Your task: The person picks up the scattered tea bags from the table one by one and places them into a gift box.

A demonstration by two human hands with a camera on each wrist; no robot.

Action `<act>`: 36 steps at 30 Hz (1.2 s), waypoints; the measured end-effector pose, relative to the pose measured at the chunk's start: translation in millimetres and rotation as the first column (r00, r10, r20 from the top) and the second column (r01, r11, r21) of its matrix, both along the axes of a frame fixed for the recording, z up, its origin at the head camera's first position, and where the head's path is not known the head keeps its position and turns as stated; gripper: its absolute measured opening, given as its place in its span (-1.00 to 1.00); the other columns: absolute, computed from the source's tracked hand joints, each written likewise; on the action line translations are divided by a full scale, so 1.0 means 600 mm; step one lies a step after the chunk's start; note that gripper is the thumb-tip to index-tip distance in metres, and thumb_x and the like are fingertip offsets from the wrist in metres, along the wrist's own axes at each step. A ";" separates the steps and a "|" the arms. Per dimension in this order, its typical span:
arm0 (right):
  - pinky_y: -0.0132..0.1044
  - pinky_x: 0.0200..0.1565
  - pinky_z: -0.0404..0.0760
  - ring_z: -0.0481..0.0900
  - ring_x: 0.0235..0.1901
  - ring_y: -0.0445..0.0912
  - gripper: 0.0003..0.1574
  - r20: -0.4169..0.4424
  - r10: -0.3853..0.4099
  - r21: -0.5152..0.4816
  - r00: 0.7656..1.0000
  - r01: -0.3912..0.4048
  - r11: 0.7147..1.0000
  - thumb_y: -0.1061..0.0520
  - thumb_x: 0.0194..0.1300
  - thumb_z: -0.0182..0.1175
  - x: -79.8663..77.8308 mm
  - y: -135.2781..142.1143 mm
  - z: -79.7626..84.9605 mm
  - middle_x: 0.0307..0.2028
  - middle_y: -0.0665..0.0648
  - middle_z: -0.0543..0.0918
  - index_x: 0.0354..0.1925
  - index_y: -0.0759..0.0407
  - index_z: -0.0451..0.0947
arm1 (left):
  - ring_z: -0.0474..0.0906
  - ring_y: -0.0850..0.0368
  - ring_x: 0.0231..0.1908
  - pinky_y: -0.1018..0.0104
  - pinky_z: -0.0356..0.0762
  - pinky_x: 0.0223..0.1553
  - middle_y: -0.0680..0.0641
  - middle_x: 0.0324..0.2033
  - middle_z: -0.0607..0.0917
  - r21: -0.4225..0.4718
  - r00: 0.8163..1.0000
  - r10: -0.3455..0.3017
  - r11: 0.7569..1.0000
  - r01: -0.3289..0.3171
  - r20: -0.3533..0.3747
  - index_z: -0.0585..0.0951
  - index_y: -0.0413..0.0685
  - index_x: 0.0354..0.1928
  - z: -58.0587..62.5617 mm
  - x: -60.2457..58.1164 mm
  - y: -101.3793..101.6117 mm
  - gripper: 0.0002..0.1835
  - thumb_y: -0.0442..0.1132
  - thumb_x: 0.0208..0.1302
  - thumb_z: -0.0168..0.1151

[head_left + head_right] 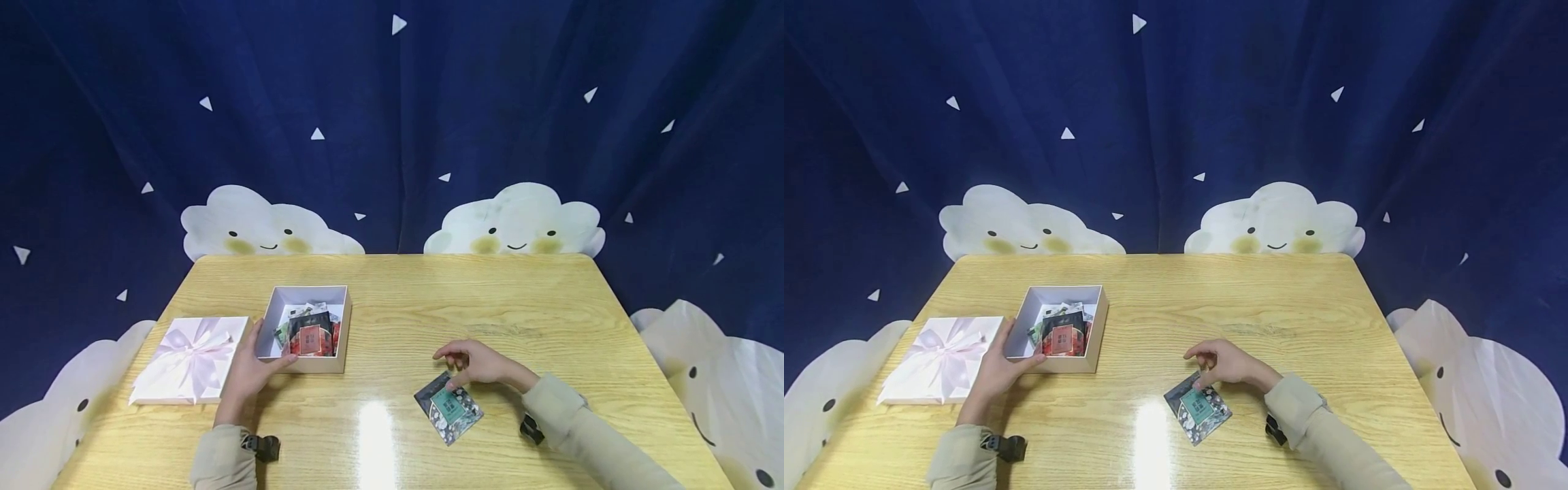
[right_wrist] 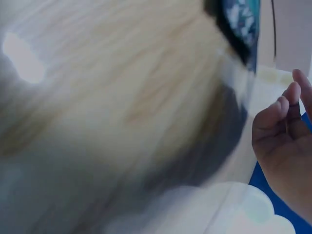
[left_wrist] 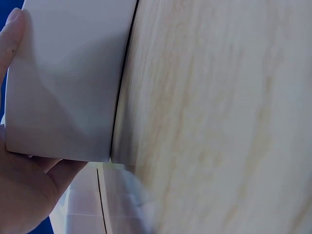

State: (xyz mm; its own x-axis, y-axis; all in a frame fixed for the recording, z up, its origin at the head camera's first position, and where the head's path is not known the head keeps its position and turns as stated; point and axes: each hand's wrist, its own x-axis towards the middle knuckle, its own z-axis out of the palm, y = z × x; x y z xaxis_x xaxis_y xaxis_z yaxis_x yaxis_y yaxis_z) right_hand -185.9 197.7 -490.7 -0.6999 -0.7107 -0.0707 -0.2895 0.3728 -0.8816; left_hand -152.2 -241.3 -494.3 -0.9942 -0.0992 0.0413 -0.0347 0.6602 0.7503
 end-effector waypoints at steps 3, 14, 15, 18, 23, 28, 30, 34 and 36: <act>-0.39 -0.29 0.39 0.35 -0.33 -0.06 -0.25 -0.056 0.048 0.045 0.997 -0.046 0.998 0.14 -0.10 0.43 0.005 0.013 -0.007 -0.26 0.24 0.47 0.07 0.35 0.42 | 0.04 -0.41 0.22 -0.25 0.05 0.18 -0.44 0.30 0.04 -0.003 1.000 0.001 1.000 -0.001 0.002 -0.06 -0.26 0.38 0.000 0.000 0.000 0.19 0.07 -0.17 0.46; -0.32 -0.11 0.28 0.19 -0.14 -0.13 -0.05 -0.256 0.184 0.177 0.949 -0.142 0.974 -0.07 -0.20 0.47 0.012 0.025 -0.030 -0.14 0.06 0.34 0.14 0.22 0.37 | 0.05 -0.41 0.22 -0.26 0.06 0.18 -0.44 0.30 0.04 0.006 1.000 0.000 1.000 0.000 0.002 -0.06 -0.26 0.38 -0.002 -0.001 0.000 0.19 0.08 -0.16 0.45; -0.32 -0.12 0.27 0.18 -0.14 -0.14 -0.07 -0.268 0.187 0.180 0.945 -0.141 0.973 -0.07 -0.20 0.47 0.013 0.025 -0.030 -0.15 0.06 0.34 0.13 0.21 0.38 | 0.05 -0.41 0.22 -0.26 0.05 0.18 -0.44 0.30 0.04 0.004 1.000 -0.002 1.000 0.002 0.004 -0.07 -0.26 0.38 -0.001 -0.001 0.000 0.19 0.08 -0.16 0.45; -0.31 -0.12 0.27 0.16 -0.15 -0.15 -0.14 -0.292 0.180 0.199 0.939 -0.124 0.972 -0.01 -0.22 0.48 0.017 0.022 -0.029 -0.17 0.04 0.33 0.08 0.17 0.41 | 0.03 -0.41 0.23 -0.26 0.04 0.18 -0.44 0.30 0.02 -0.004 1.000 -0.004 1.000 0.004 0.001 -0.07 -0.26 0.38 -0.001 -0.001 -0.001 0.20 0.09 -0.17 0.45; -0.25 -0.07 0.32 0.19 -0.14 -0.12 -0.20 -0.317 0.148 0.230 0.937 -0.075 0.970 0.09 -0.32 0.50 0.025 0.014 -0.024 -0.16 0.02 0.35 -0.03 0.15 0.42 | 0.03 -0.41 0.23 -0.24 0.03 0.19 -0.44 0.30 0.03 -0.004 1.000 -0.008 1.000 0.008 -0.007 -0.06 -0.27 0.38 -0.002 -0.002 -0.002 0.20 0.07 -0.17 0.46; -0.29 -0.20 0.43 0.33 -0.27 -0.16 -0.36 -0.285 0.057 0.205 0.957 0.003 0.979 0.16 -0.22 0.47 0.023 0.014 -0.023 -0.27 -0.02 0.44 -0.15 0.10 0.37 | 0.06 -0.42 0.21 -0.24 0.06 0.18 -0.45 0.29 0.05 0.002 1.000 -0.006 1.000 0.006 -0.009 -0.06 -0.28 0.38 -0.002 0.000 -0.001 0.19 0.06 -0.16 0.45; -0.36 -0.35 0.42 0.34 -0.41 -0.20 -0.48 -0.224 -0.004 0.151 0.975 0.039 0.988 0.22 -0.13 0.43 0.019 0.017 -0.023 -0.40 -0.02 0.44 -0.20 0.12 0.38 | 0.07 -0.42 0.21 -0.24 0.07 0.18 -0.45 0.28 0.06 0.003 1.000 -0.006 1.000 0.006 -0.009 -0.06 -0.28 0.38 -0.001 0.000 -0.001 0.18 0.06 -0.16 0.45; -0.44 -0.55 0.36 0.30 -0.59 -0.24 -0.73 -0.059 -0.096 0.030 0.994 0.098 0.995 0.39 0.04 0.25 0.013 0.022 -0.021 -0.55 0.01 0.40 -0.24 0.27 0.45 | 0.06 -0.41 0.21 -0.23 0.06 0.18 -0.45 0.29 0.06 0.007 1.000 -0.008 1.000 0.008 -0.008 -0.06 -0.28 0.38 -0.001 0.000 0.000 0.19 0.06 -0.16 0.45; -0.42 -0.58 0.44 0.36 -0.61 -0.24 -0.80 0.016 -0.127 -0.013 0.992 0.127 0.992 0.44 0.08 0.16 0.010 0.022 -0.020 -0.55 0.04 0.44 -0.25 0.36 0.47 | 0.06 -0.41 0.22 -0.23 0.06 0.19 -0.45 0.29 0.05 0.008 1.000 -0.008 1.000 0.008 -0.007 -0.06 -0.27 0.38 -0.001 0.000 0.000 0.19 0.06 -0.16 0.45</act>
State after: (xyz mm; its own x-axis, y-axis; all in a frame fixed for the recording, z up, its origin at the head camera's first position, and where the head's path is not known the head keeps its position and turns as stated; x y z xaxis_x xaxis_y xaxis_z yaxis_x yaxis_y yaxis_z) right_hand -179.7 211.0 -502.5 -0.7836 -0.6170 -0.0729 -0.2272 0.3937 -0.8907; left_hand -152.2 -241.4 -494.9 -0.9946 -0.0919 0.0478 -0.0241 0.6541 0.7560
